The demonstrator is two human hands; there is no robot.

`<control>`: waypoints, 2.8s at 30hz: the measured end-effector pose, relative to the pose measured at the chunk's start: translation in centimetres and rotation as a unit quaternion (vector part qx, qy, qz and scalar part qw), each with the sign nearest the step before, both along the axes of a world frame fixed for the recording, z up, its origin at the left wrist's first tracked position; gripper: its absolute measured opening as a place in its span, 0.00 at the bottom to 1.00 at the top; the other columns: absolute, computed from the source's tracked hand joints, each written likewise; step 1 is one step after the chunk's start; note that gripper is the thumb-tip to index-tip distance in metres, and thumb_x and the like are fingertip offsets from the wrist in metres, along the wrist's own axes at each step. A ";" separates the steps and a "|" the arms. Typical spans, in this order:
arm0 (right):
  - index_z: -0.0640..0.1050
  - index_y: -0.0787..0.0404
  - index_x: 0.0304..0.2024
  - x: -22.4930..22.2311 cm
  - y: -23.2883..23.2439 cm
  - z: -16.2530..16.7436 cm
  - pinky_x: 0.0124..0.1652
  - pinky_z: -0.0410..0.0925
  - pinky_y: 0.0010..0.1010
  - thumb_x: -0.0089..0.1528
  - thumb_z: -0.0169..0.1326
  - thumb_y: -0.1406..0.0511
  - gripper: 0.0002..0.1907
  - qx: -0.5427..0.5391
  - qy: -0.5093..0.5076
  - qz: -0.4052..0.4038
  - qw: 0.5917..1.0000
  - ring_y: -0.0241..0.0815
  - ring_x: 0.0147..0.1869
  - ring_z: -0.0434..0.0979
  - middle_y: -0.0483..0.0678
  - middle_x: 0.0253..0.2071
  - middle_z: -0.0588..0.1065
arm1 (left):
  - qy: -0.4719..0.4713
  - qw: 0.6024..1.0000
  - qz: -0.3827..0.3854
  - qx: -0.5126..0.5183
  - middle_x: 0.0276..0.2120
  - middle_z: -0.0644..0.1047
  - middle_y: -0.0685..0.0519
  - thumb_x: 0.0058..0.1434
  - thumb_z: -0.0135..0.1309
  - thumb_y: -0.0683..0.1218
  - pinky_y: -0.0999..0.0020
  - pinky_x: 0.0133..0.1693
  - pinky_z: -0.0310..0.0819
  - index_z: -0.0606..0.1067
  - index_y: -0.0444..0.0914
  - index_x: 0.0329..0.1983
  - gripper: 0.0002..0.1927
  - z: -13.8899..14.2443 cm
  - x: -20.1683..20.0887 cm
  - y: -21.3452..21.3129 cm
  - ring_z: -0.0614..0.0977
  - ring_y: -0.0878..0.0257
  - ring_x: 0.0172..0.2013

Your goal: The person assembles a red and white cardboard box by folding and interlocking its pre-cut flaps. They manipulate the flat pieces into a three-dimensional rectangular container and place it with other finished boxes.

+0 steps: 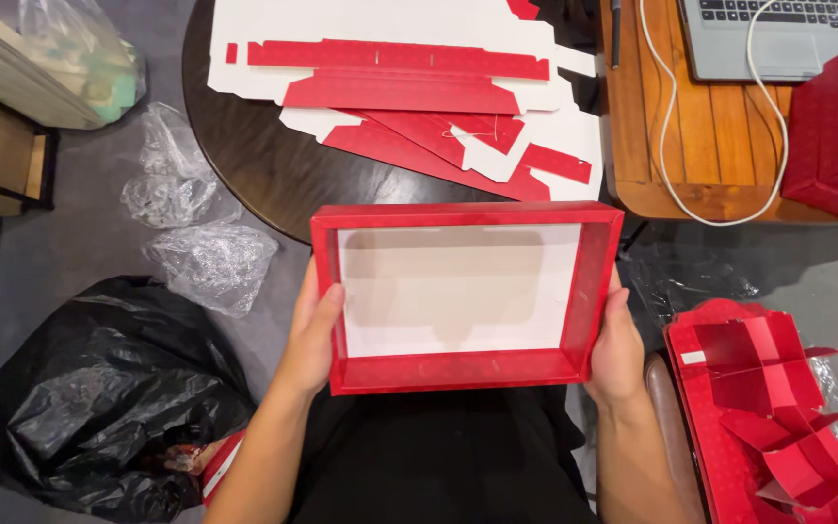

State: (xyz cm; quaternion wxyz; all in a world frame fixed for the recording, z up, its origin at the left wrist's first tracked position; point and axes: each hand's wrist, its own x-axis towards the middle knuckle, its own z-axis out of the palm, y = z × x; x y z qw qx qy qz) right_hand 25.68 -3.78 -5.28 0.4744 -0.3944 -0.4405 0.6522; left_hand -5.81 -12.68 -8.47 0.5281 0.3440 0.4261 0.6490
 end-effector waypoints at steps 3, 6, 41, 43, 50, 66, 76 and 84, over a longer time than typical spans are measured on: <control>0.51 0.63 0.77 0.2 0.1 0.9 0.71 0.54 0.40 0.71 0.32 0.44 0.41 -0.002 0.022 0.024 0.999 0.46 0.78 0.56 0.52 0.77 0.56 | -0.025 1.000 -0.004 0.004 0.71 0.63 0.48 0.73 0.44 0.51 0.61 0.68 0.58 0.52 0.34 0.78 0.34 0.6 -0.4 -0.5 0.65 0.59 0.70; 0.51 0.64 0.78 0.7 0.3 1.8 0.72 0.54 0.42 0.69 0.34 0.41 0.45 0.032 0.021 0.049 0.998 0.47 0.79 0.57 0.54 0.77 0.56 | -0.051 0.999 0.006 0.008 0.72 0.62 0.46 0.73 0.44 0.52 0.60 0.69 0.58 0.51 0.34 0.79 0.35 1.4 -0.6 -0.6 0.64 0.57 0.71; 0.69 0.67 0.62 -0.2 1.3 3.6 0.52 0.71 0.33 0.63 0.56 0.72 0.24 0.157 -0.383 -0.083 0.907 0.42 0.54 0.81 0.56 0.50 0.80 | 0.383 0.919 0.087 0.008 0.52 0.80 0.41 0.73 0.40 0.52 0.62 0.53 0.74 0.59 0.30 0.72 0.29 6.0 2.3 -1.1 0.84 0.53 0.51; 0.66 0.68 0.64 -0.2 1.3 3.5 0.53 0.70 0.34 0.59 0.57 0.73 0.30 0.171 -0.383 -0.057 0.906 0.43 0.57 0.80 0.57 0.51 0.79 | 0.364 0.926 0.090 0.035 0.55 0.79 0.42 0.76 0.36 0.55 0.63 0.56 0.73 0.58 0.31 0.74 0.31 5.8 2.1 -0.6 0.83 0.55 0.55; 0.67 0.67 0.66 -0.6 1.3 2.7 0.55 0.70 0.31 0.59 0.58 0.74 0.32 0.151 -0.368 -0.063 0.916 0.41 0.57 0.78 0.53 0.54 0.77 | 0.265 0.962 0.066 0.022 0.59 0.78 0.44 0.77 0.32 0.56 0.65 0.61 0.70 0.58 0.31 0.76 0.32 3.5 1.2 -0.3 0.78 0.58 0.60; 0.51 0.64 0.77 -0.1 1.2 1.4 0.72 0.54 0.41 0.69 0.30 0.40 0.45 0.011 0.009 0.042 0.999 0.46 0.79 0.57 0.52 0.77 0.57 | -0.104 0.993 0.022 -0.043 0.66 0.69 0.47 0.74 0.41 0.49 0.62 0.62 0.67 0.56 0.36 0.76 0.30 -1.5 1.5 1.1 0.72 0.59 0.63; 0.67 0.68 0.73 9.0 -1.5 -3.2 0.61 0.66 0.34 0.74 0.37 0.46 0.37 0.040 -0.010 -0.086 0.995 0.42 0.62 0.71 0.54 0.62 0.70 | -0.165 0.955 0.008 -0.248 0.66 0.69 0.42 0.71 0.39 0.60 0.54 0.62 0.65 0.59 0.32 0.73 0.36 -6.0 3.9 1.6 0.73 0.51 0.62; 0.72 0.68 0.63 16.7 -8.5 -7.3 0.58 0.68 0.30 0.74 0.38 0.52 0.29 -0.004 -0.071 -0.182 0.981 0.36 0.56 0.77 0.48 0.54 0.77 | -0.116 0.926 -0.107 -0.342 0.68 0.68 0.47 0.69 0.37 0.61 0.57 0.62 0.62 0.60 0.40 0.74 0.34 -7.6 10.1 4.1 0.72 0.55 0.63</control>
